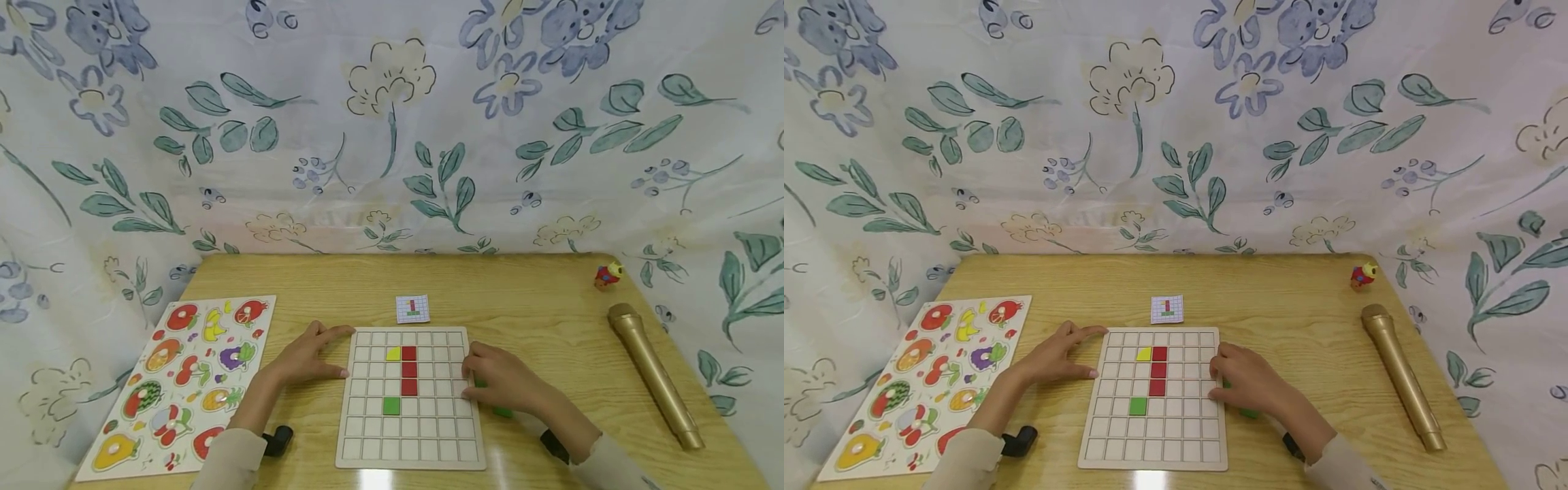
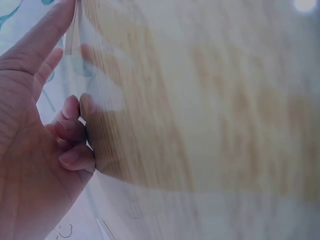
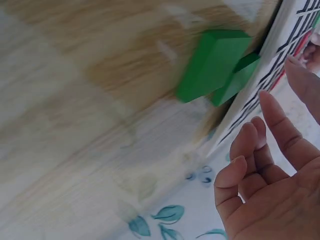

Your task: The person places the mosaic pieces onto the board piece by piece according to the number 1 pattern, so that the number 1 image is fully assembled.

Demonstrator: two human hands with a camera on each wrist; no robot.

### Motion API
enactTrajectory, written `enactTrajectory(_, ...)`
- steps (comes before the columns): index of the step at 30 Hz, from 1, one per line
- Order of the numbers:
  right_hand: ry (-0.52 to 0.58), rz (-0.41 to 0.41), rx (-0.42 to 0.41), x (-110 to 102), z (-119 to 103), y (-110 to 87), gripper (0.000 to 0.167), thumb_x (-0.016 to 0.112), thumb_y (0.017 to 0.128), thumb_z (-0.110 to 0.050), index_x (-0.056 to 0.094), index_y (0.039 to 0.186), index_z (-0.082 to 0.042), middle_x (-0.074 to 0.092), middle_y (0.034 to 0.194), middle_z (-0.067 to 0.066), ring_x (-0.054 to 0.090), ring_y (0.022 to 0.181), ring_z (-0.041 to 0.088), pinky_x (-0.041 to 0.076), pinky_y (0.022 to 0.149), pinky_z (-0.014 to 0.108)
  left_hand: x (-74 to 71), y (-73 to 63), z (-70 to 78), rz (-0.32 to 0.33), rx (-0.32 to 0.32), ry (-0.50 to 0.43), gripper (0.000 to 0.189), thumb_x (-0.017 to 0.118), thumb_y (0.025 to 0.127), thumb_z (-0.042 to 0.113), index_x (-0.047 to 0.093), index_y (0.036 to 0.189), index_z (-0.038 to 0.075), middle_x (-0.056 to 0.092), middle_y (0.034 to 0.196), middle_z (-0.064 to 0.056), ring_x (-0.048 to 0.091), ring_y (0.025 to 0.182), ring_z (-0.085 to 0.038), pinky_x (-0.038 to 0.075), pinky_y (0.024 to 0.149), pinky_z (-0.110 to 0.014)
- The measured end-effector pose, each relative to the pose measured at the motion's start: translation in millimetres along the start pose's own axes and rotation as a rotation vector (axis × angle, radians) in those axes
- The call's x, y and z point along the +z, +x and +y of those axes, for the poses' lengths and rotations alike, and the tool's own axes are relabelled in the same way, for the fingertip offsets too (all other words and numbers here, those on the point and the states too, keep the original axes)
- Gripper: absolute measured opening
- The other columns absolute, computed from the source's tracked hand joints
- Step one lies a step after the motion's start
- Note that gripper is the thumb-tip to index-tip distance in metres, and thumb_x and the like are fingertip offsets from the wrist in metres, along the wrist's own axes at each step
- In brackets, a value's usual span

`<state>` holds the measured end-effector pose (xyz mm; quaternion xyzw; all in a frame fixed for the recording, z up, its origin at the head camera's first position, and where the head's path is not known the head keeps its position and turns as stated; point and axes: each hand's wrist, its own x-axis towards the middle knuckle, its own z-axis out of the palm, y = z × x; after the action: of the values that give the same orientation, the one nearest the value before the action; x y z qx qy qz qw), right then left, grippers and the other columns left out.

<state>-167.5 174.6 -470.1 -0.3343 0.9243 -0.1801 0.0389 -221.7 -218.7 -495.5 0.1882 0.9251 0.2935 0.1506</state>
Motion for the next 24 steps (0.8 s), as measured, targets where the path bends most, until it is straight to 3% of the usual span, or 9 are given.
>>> enactTrajectory(10,0.063,-0.005,0.039,-4,13,-17.7,0.032,0.086,0.076,-0.031,0.071,0.096,-0.012,0.050,0.090,-0.007,0.044,0.074,0.002,0.044,0.066,0.023,-2.0,-1.4,2.0,-0.009,0.003,-0.010,0.079,0.084,0.076,0.046,0.049,0.145,0.032,0.037,0.100,-0.008,0.039,0.080,-0.020,0.034,0.068,-0.036)
enactTrajectory(24,0.058,0.006,0.011,-1,19,-25.8,0.030,0.085,0.078,-0.027,0.071,0.098,-0.012,0.054,0.096,-0.004,0.056,0.083,0.009,0.049,0.072,0.027,-2.8,-2.3,5.0,-0.023,-0.003,-0.035,0.079,0.085,0.076,0.042,0.049,0.146,0.030,0.036,0.100,-0.008,0.038,0.080,-0.020,0.034,0.069,-0.036)
